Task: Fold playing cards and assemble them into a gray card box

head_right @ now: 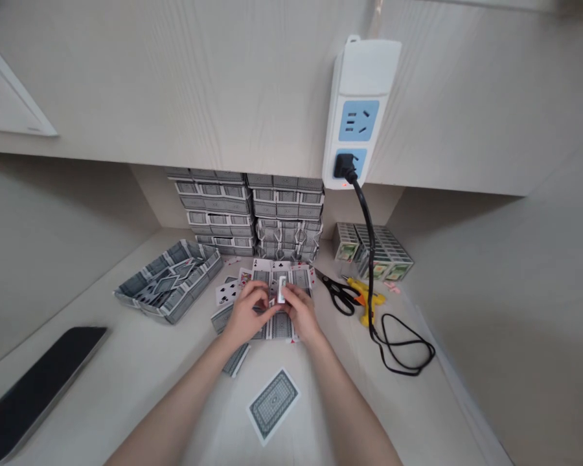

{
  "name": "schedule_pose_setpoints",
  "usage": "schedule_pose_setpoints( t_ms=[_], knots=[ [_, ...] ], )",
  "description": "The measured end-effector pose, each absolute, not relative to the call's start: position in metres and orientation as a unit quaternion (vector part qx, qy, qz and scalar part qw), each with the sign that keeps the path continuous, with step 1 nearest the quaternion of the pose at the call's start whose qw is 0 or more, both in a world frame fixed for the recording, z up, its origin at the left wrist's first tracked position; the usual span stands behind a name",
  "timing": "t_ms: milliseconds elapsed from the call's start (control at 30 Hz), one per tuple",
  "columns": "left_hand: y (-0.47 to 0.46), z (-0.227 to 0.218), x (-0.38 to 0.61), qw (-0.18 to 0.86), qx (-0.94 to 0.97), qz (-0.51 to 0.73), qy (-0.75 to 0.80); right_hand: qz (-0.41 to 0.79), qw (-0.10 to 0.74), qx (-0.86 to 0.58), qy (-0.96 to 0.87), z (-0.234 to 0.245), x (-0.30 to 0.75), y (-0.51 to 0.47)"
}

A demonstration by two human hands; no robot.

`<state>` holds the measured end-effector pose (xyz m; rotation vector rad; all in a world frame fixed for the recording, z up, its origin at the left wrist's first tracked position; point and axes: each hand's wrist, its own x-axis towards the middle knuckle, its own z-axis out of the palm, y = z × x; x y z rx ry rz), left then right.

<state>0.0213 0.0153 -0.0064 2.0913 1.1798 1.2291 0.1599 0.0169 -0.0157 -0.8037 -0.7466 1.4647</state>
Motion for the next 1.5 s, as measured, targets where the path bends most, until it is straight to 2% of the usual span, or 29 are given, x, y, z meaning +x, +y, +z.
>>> schedule_pose_setpoints(
  t_ms=[133,333,567,967,1267,1500],
  knots=[
    [0.015,-0.008,0.021,0.237,0.765,0.426,0.42,0.635,0.594,-0.346,-0.352,-0.014,0.159,0.015],
    [0.015,-0.007,0.019,0.19,0.787,0.404,0.427,0.619,0.605,-0.361,-0.347,-0.016,0.159,0.017],
    [0.013,-0.005,0.018,0.156,0.808,0.379,0.424,0.632,0.573,-0.372,-0.367,-0.02,0.16,0.017],
    [0.012,-0.007,0.019,0.149,0.802,0.385,0.431,0.57,0.555,-0.424,-0.433,-0.028,0.162,0.02],
    [0.01,-0.008,0.022,0.163,0.786,0.391,0.451,0.688,0.533,-0.332,-0.363,-0.018,0.156,0.013],
    [0.008,-0.006,0.023,0.142,0.792,0.393,0.445,0.705,0.547,-0.311,-0.329,-0.019,0.157,0.014]
  ],
)
